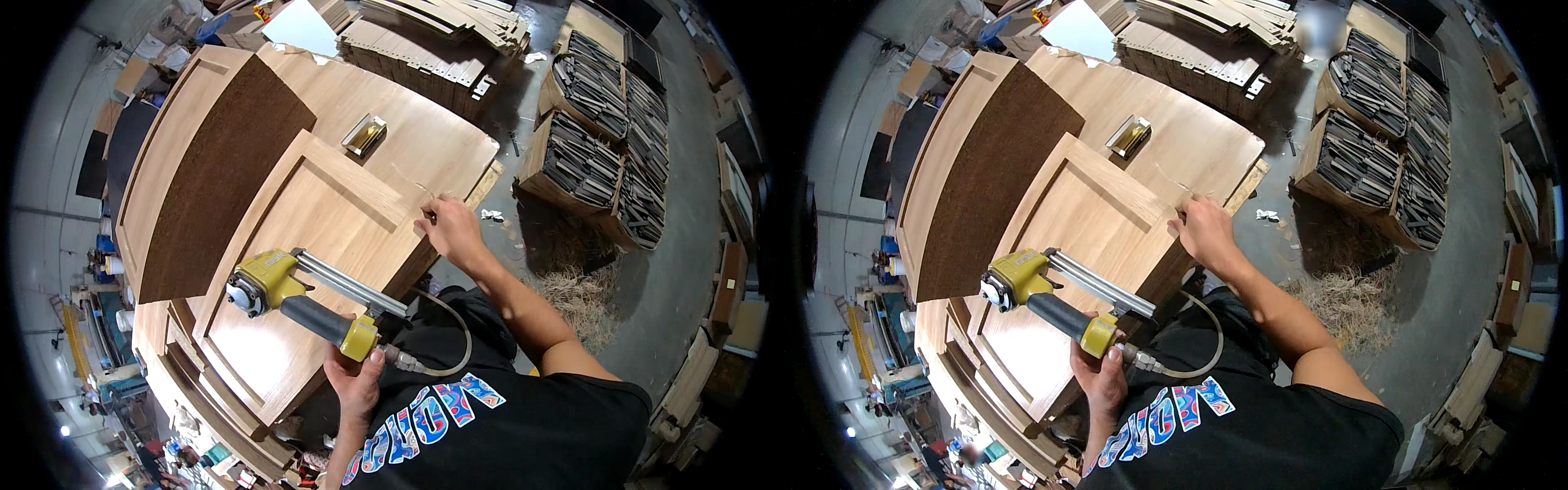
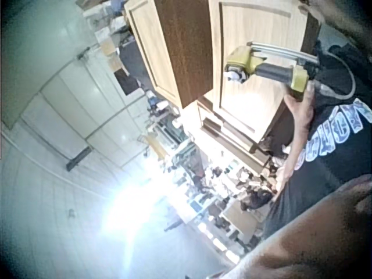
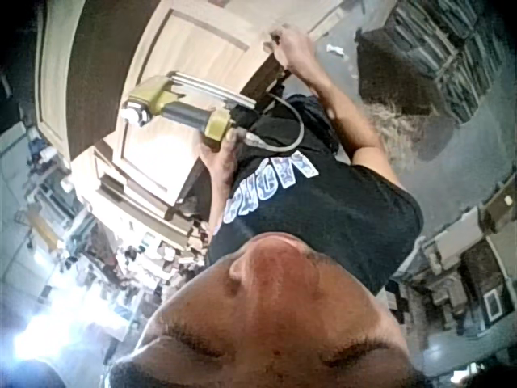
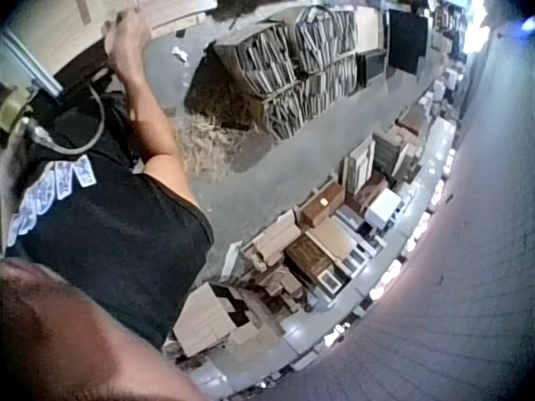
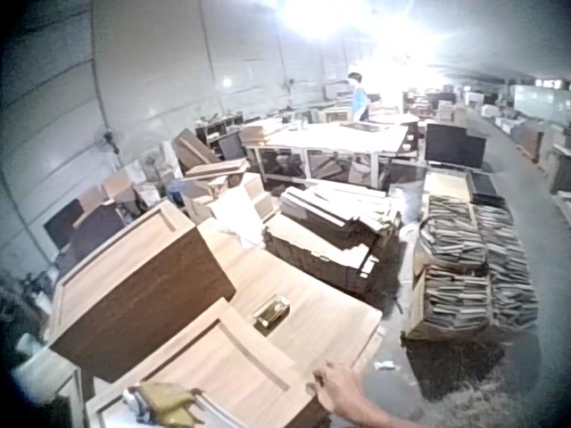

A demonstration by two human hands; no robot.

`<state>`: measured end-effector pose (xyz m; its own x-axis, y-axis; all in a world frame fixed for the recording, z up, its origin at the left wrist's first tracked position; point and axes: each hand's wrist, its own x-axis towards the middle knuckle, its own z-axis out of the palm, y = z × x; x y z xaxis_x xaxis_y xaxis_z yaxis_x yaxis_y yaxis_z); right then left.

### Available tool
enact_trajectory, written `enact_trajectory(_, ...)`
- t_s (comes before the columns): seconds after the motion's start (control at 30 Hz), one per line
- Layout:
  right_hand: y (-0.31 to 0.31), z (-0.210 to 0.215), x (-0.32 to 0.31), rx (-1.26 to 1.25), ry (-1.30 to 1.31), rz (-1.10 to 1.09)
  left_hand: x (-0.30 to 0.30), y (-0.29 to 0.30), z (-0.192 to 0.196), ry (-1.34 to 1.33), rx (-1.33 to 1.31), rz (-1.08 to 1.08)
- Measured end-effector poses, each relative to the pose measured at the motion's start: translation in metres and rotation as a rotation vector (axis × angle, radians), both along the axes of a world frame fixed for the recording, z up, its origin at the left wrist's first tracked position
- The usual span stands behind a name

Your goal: The person uses a pneumatic staple gun to attach wooden strips to the edges of wooden furniture panels and then lifts a partially assembled wooden box to place it onto the workspace.

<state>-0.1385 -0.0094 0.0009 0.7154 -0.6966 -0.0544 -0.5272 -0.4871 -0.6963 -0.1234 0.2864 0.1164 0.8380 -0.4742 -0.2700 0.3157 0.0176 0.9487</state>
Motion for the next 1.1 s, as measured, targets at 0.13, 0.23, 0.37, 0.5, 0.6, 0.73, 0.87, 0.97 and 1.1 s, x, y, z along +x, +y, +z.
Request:
enact_trajectory(0.13,0.002,-0.004,-0.002,-0.012,-0.007,-0.013,-0.001,-0.001,0.001,0.038,-0.049,-0.019)
enact_trajectory(0.23,0.002,0.004,-0.003,-0.012,0.044,0.019,0.0,-0.003,-0.001,0.015,-0.049,-0.028)
enact_trajectory(0.37,-0.003,-0.011,0.005,-0.016,0.057,0.074,0.0,-0.004,-0.009,-0.023,-0.022,-0.032)
enact_trajectory(0.5,-0.006,-0.01,0.008,0.048,-0.016,0.088,-0.003,-0.005,-0.009,0.017,-0.024,-0.033)
enact_trajectory(0.6,-0.009,-0.008,0.006,0.035,-0.072,0.077,-0.001,-0.006,-0.014,-0.019,-0.004,-0.042)
enact_trajectory(0.73,-0.01,-0.013,0.009,0.039,-0.066,0.118,-0.001,-0.009,-0.014,-0.028,-0.012,-0.031)
enact_trajectory(0.87,-0.007,-0.013,0.015,-0.016,0.038,0.123,0.0,-0.007,-0.013,-0.028,-0.025,-0.028)
enact_trajectory(0.97,-0.005,-0.016,0.012,-0.07,-0.009,0.077,-0.001,-0.003,-0.013,-0.053,-0.004,-0.025)
enact_trajectory(1.1,-0.006,-0.014,0.011,-0.06,0.012,0.104,0.001,0.004,-0.012,-0.001,-0.036,-0.028)
